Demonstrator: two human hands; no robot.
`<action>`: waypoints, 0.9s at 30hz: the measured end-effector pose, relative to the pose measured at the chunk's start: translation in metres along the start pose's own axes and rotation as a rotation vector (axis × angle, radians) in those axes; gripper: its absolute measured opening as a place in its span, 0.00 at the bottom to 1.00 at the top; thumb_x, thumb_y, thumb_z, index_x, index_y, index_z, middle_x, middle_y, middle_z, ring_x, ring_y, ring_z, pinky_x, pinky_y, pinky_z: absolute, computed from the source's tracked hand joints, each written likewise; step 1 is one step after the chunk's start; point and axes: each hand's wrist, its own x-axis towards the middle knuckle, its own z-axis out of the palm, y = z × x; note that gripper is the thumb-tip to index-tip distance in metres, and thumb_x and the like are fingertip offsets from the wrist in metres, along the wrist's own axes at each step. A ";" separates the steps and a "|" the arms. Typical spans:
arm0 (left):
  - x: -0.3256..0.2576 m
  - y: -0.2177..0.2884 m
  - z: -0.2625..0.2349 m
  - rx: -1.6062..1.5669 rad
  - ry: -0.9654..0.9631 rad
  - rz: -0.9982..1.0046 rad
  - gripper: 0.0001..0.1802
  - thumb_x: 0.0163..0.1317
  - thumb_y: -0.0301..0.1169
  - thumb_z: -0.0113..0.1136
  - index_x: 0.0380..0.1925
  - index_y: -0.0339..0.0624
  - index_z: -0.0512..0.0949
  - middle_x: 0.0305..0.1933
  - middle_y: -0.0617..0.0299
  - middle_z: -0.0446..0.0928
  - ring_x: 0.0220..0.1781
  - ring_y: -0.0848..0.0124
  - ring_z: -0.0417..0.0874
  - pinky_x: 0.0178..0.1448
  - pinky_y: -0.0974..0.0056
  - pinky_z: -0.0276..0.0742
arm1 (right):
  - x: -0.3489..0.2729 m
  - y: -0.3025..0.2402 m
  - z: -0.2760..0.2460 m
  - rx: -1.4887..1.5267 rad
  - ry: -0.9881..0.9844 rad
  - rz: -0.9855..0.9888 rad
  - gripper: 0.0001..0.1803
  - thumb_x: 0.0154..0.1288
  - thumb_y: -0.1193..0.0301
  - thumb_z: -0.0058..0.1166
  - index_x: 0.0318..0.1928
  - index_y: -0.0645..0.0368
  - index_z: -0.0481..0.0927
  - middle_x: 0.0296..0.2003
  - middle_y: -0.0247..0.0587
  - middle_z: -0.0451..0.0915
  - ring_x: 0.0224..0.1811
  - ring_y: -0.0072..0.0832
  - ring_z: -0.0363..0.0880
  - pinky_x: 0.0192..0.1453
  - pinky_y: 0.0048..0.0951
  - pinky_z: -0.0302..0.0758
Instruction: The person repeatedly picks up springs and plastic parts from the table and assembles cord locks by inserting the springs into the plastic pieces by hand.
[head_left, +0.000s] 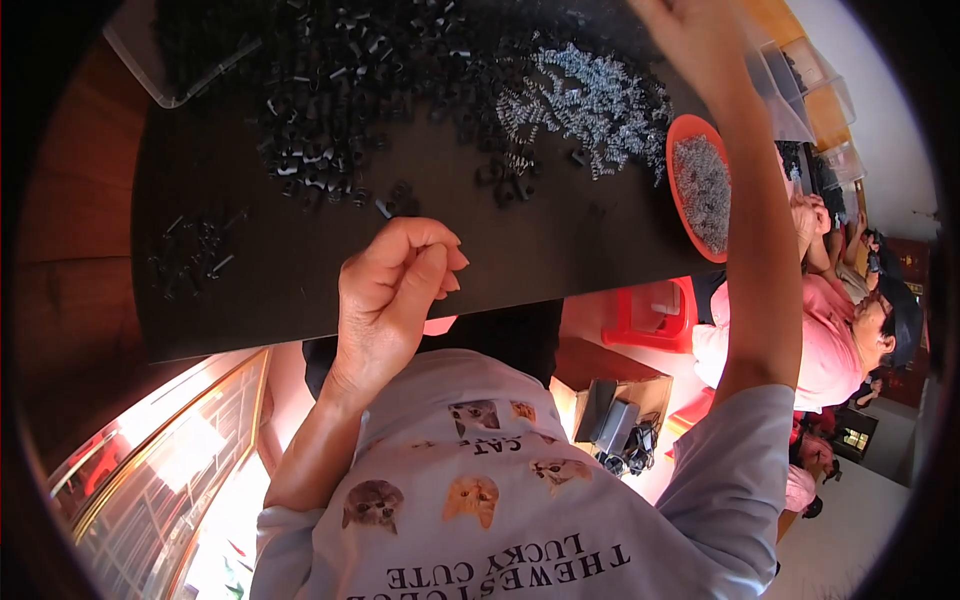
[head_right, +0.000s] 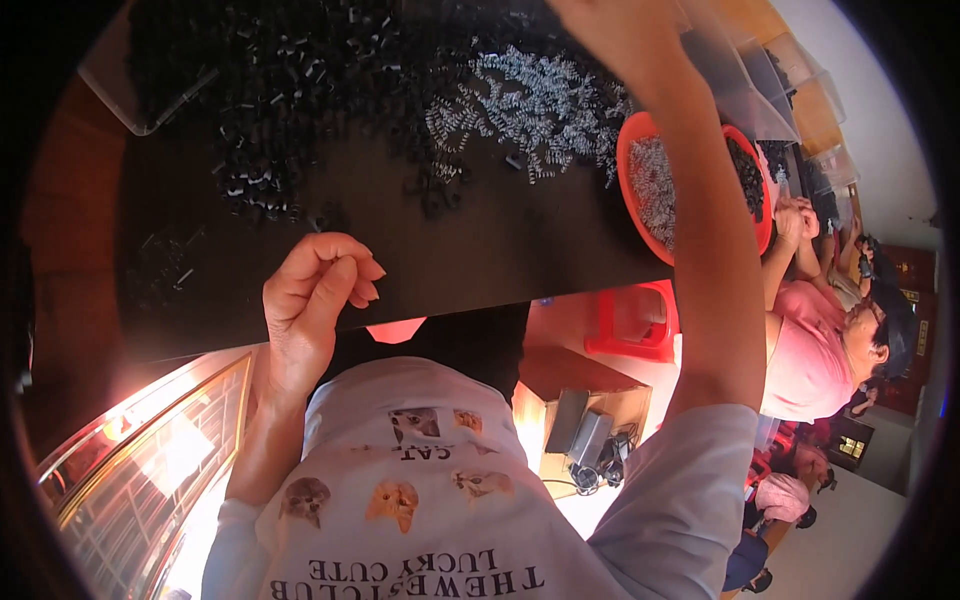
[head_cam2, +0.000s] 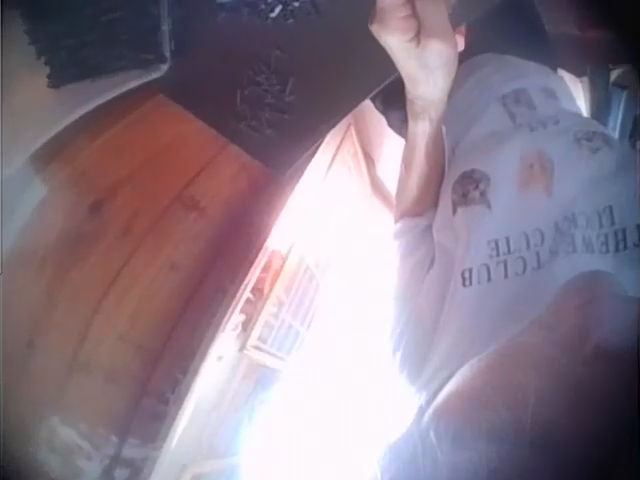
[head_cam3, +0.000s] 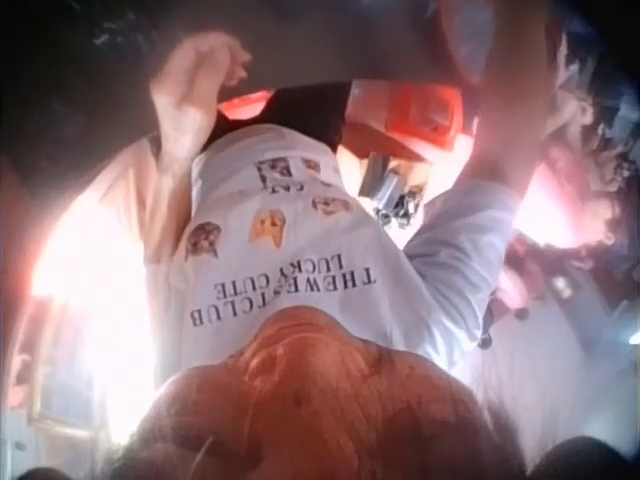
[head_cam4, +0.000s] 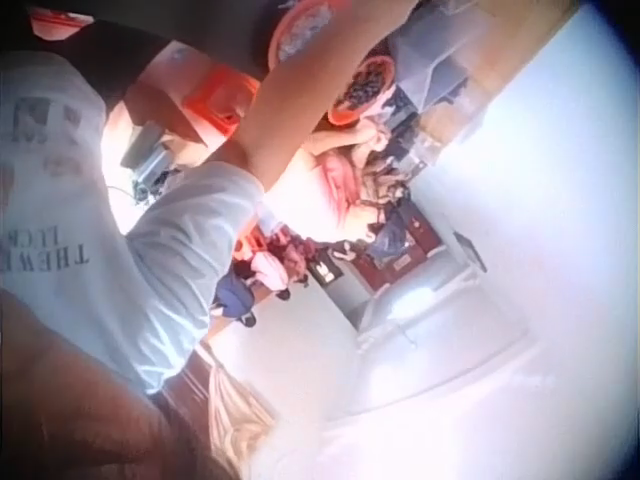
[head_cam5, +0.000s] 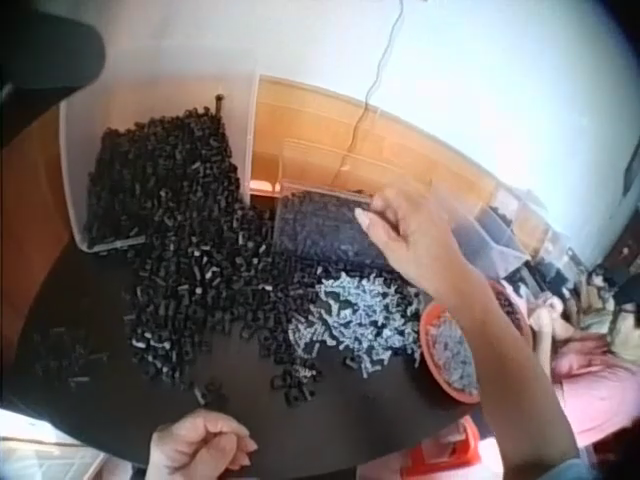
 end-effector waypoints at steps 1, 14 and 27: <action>0.000 0.000 -0.001 -0.001 0.002 -0.012 0.07 0.68 0.22 0.49 0.40 0.34 0.76 0.32 0.63 0.79 0.30 0.81 0.76 0.36 0.75 0.75 | -0.009 -0.002 0.011 0.065 -0.057 -0.189 0.14 0.66 0.65 0.56 0.42 0.65 0.75 0.24 0.46 0.75 0.24 0.33 0.74 0.30 0.35 0.70; 0.001 0.004 0.001 0.008 -0.027 -0.027 0.06 0.68 0.22 0.50 0.40 0.35 0.76 0.32 0.63 0.79 0.30 0.81 0.76 0.37 0.75 0.74 | -0.111 -0.049 0.023 -0.154 -0.583 -0.028 0.07 0.59 0.73 0.55 0.33 0.63 0.74 0.33 0.46 0.77 0.35 0.47 0.79 0.37 0.42 0.75; 0.002 0.004 0.006 0.057 -0.027 -0.033 0.14 0.68 0.29 0.56 0.51 0.35 0.75 0.33 0.65 0.79 0.33 0.81 0.76 0.38 0.75 0.74 | -0.143 -0.100 0.028 0.712 -0.212 0.042 0.09 0.57 0.78 0.62 0.38 0.63 0.76 0.26 0.38 0.72 0.23 0.26 0.72 0.25 0.26 0.68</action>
